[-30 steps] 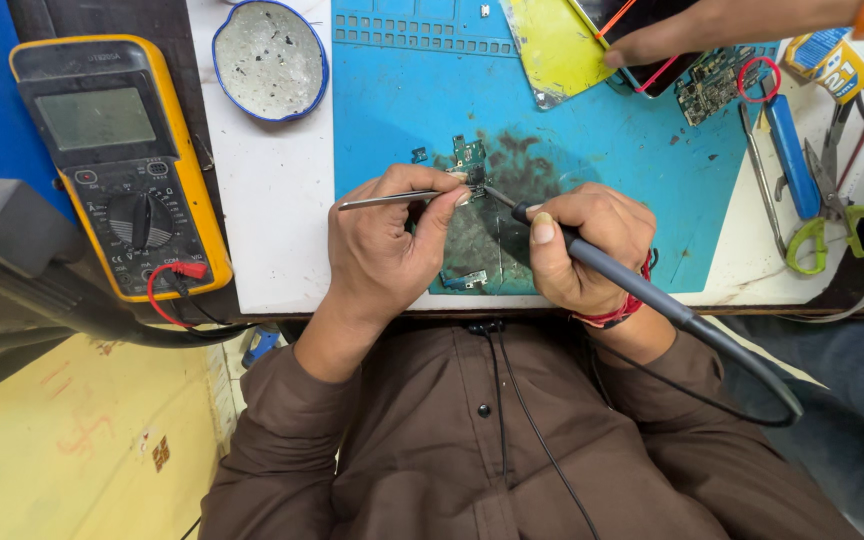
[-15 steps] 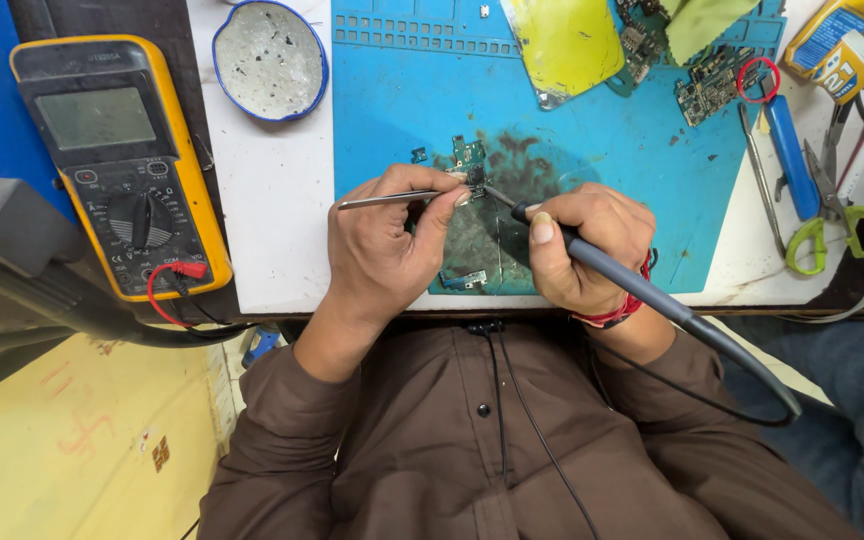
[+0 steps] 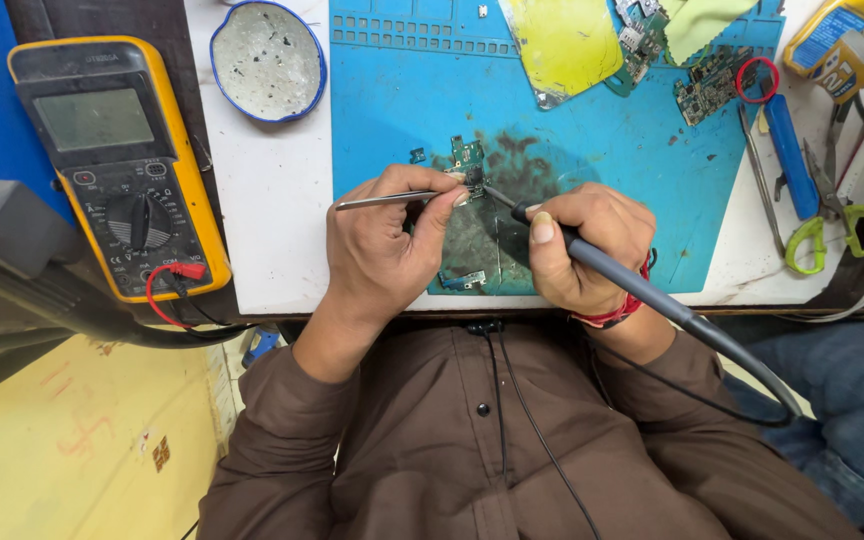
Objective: The person uses a soldering iron and tweezers to solder components on a small circuit board. They repeatedly apply the soldering iron to specific points while holding the board steady with tweezers.
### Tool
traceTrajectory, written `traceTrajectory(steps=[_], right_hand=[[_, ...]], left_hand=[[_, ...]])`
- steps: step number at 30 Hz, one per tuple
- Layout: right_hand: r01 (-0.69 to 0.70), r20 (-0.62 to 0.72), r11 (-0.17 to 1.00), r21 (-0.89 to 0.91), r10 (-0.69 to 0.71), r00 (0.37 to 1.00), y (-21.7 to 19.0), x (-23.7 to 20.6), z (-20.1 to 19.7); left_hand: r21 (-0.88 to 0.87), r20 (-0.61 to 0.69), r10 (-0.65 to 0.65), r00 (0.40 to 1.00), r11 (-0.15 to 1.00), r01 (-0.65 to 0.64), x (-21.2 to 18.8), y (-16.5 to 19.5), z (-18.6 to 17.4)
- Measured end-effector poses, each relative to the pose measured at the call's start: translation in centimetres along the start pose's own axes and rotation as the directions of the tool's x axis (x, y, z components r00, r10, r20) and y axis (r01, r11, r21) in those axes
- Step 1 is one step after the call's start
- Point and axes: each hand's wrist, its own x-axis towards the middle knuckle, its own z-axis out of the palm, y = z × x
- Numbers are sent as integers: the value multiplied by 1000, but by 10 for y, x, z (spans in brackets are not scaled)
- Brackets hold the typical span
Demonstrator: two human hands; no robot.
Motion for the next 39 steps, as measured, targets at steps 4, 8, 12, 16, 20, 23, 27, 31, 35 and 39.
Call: traceTrajectory(steps=[4, 8, 12, 16, 20, 23, 27, 31, 35, 39], right_hand=[[-11, 3, 1000, 9, 11, 1000, 0, 0, 0], [-9, 6, 1000, -7, 9, 1000, 0, -1, 0], [-17, -9, 1000, 6, 17, 1000, -1, 0, 1], [0, -13, 1000, -10, 0, 1000, 0, 1, 1], [-11, 3, 1000, -9, 11, 1000, -2, 0, 0], [-10, -1, 1000, -19, 10, 1000, -1, 1, 0], [-13, 0, 1000, -17, 13, 1000, -2, 1, 1], [-25, 6, 1000, -14, 25, 1000, -2, 0, 0], [-27, 6, 1000, -11, 27, 1000, -2, 1, 0], [-10, 0, 1000, -18, 10, 1000, -2, 1, 0]], left_hand=[[-15, -1, 0, 1000, 1000, 0, 0, 0, 0], [4, 0, -2, 1000, 1000, 2, 0, 0, 0], [11, -20, 21, 1000, 1000, -20, 1, 1, 0], [-2, 2, 5, 1000, 1000, -5, 1, 1, -1], [-4, 1, 0, 1000, 1000, 0, 0, 1, -1], [1, -2, 2, 1000, 1000, -2, 1, 0, 0], [15, 0, 3, 1000, 1000, -3, 0, 1, 0], [-8, 1, 0, 1000, 1000, 0, 1, 0, 0], [-1, 1, 8, 1000, 1000, -8, 0, 0, 0], [-5, -3, 26, 1000, 1000, -26, 0, 0, 0]])
